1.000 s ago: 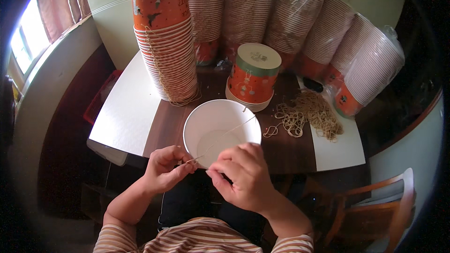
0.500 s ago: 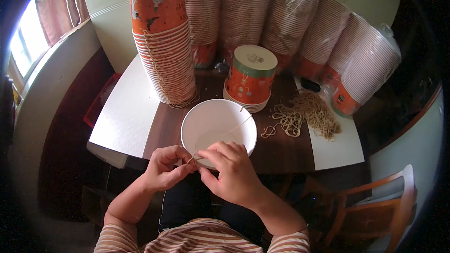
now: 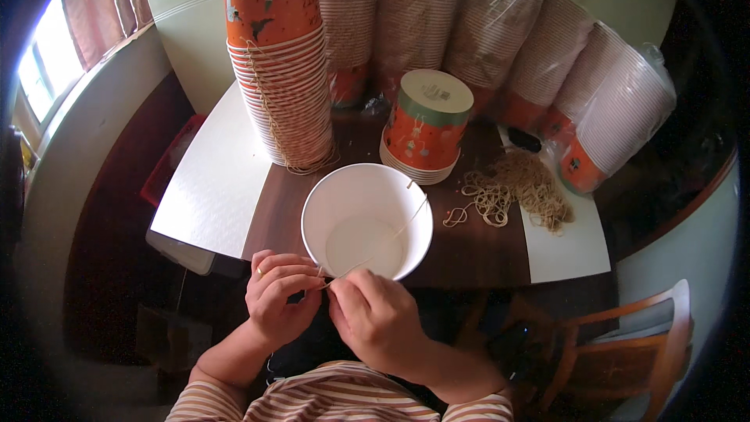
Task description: Manually tying elastic bands around stacks of paper cups for packaging.
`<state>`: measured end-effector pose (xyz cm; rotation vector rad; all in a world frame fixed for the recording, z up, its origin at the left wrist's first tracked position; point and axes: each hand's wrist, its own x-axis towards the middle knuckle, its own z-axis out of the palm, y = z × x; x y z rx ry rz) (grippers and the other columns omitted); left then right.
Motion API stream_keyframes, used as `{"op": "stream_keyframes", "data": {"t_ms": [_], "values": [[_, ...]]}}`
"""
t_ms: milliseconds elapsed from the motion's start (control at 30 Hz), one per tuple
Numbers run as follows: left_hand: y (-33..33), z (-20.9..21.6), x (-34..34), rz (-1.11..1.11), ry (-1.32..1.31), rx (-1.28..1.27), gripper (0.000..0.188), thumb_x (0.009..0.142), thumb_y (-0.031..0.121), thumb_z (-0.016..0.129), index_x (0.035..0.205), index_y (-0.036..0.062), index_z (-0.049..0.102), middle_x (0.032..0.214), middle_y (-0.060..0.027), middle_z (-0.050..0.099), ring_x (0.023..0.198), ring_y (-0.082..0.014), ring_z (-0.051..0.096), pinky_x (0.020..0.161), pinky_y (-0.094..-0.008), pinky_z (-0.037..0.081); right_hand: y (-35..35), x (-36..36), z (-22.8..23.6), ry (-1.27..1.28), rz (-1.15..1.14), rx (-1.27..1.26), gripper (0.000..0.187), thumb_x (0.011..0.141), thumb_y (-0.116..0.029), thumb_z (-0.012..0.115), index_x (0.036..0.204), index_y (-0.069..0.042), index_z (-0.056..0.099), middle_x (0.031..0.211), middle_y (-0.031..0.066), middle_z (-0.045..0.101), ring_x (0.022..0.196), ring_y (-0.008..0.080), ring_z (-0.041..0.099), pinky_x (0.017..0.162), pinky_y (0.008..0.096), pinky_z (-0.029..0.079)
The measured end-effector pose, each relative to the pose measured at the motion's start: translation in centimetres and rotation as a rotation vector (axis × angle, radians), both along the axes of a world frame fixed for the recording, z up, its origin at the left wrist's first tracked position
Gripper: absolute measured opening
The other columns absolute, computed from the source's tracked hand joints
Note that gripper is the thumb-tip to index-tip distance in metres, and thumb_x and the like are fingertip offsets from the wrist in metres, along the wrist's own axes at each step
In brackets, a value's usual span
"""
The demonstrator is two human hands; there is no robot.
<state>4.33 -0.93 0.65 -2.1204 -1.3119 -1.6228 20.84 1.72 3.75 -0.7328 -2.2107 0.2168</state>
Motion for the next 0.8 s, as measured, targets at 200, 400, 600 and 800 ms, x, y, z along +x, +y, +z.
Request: {"op": "stream_keyframes", "data": {"t_ms": [200,400,600,800], "values": [[-1.8,-3.0,1.4,-0.297,-0.930,-0.539,0.012,0.080,-0.008,0.064,0.088,-0.0008,0.059,0.087,-0.0101,0.068,0.081,-0.0174,0.066,0.078,-0.0285,0.050,-0.8,-0.1,-1.6,-0.036,-0.141,0.146,0.024,0.069,0.001,0.071,0.090,-0.004,0.061,0.079,0.0059,0.056,0.061,0.0212,0.058,0.053,0.0302,0.048],[-1.2,-3.3,1.0,-0.691,-1.407,-0.680,0.007,0.086,-0.004,0.060,0.091,-0.0013,0.056,0.090,-0.0122,0.066,0.086,-0.0205,0.067,0.081,-0.0324,0.054,-0.7,-0.1,-3.0,-0.030,-0.206,0.223,0.021,0.070,-0.001,0.071,0.089,-0.004,0.063,0.080,0.0058,0.058,0.061,0.0208,0.057,0.054,0.0312,0.047],[-0.9,-4.0,1.1,-0.713,-1.443,-0.782,0.008,0.085,-0.004,0.061,0.090,0.0002,0.056,0.089,-0.0107,0.066,0.086,-0.0188,0.065,0.082,-0.0311,0.053,-0.9,-0.3,-4.2,-0.013,-0.252,0.070,0.021,0.073,0.000,0.069,0.093,-0.002,0.064,0.081,0.0077,0.061,0.064,0.0235,0.060,0.056,0.0320,0.049],[-1.1,-4.2,0.7,-0.787,-1.580,-0.805,0.007,0.086,-0.003,0.060,0.090,0.0016,0.057,0.089,-0.0107,0.065,0.085,-0.0190,0.065,0.081,-0.0309,0.052,0.1,-1.2,-5.2,0.364,0.002,-0.467,0.018,0.081,0.002,0.060,0.098,-0.001,0.064,0.088,0.0137,0.064,0.075,0.0264,0.065,0.068,0.0303,0.052]]}}
